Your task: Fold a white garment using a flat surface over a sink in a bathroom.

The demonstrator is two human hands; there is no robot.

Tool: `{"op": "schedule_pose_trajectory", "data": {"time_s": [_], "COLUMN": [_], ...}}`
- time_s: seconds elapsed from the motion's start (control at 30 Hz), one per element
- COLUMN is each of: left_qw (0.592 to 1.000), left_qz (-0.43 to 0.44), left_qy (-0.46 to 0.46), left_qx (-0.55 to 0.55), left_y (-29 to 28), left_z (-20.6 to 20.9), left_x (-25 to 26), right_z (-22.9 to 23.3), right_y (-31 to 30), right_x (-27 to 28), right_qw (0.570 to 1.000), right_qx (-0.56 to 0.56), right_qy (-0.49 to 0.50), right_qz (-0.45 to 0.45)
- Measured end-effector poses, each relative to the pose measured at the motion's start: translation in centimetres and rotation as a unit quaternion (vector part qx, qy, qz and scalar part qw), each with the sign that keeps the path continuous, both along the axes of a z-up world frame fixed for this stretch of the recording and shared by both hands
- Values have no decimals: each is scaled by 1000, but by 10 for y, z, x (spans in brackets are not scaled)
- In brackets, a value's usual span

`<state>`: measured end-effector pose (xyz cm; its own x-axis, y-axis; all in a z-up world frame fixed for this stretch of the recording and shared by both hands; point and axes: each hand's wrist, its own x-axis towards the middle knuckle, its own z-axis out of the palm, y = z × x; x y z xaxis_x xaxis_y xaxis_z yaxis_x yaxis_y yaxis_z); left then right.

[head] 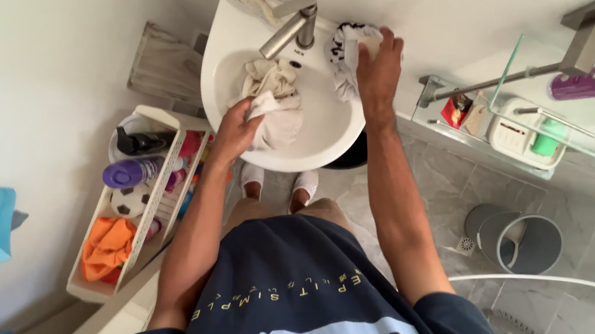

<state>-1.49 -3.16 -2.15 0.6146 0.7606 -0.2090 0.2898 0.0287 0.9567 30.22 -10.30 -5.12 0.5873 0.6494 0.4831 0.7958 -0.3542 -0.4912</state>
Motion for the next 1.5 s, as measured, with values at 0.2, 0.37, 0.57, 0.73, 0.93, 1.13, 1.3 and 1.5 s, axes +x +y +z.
{"op": "schedule_pose_trajectory", "data": {"time_s": [0.2, 0.37, 0.57, 0.73, 0.93, 1.13, 1.3, 1.5], "left_qw": [996, 987, 973, 969, 939, 864, 939, 958], "left_qz": [-65, -131, -170, -141, -201, -190, -229, -168], "left_qy": [-41, -84, -132, -78, -204, -246, -134, -203], "left_qx": [52, 45, 84, 188, 191, 397, 217, 113], "left_y": [17, 34, 57, 62, 83, 70, 70, 73], "left_z": [16, 26, 75, 158, 210, 201, 164, 150], "left_x": [22, 36, 44, 35, 36, 44, 45, 43], "right_z": [59, 26, 127, 132, 126, 129, 102, 77], "right_y": [-14, -9, 5, -12, -28, -24, -29, -41], "right_x": [-51, -35, -92, -123, -71, -90, -115, -109], "right_qw": [983, 996, 938, 824, 694, 763, 844, 850], "right_qx": [-4, -27, 57, 78, -6, -167, -113, 222], "right_qy": [181, 72, 266, 418, 676, 412, 446, 435], "right_qz": [-28, -40, 214, 373, 247, 469, 276, 198]}}
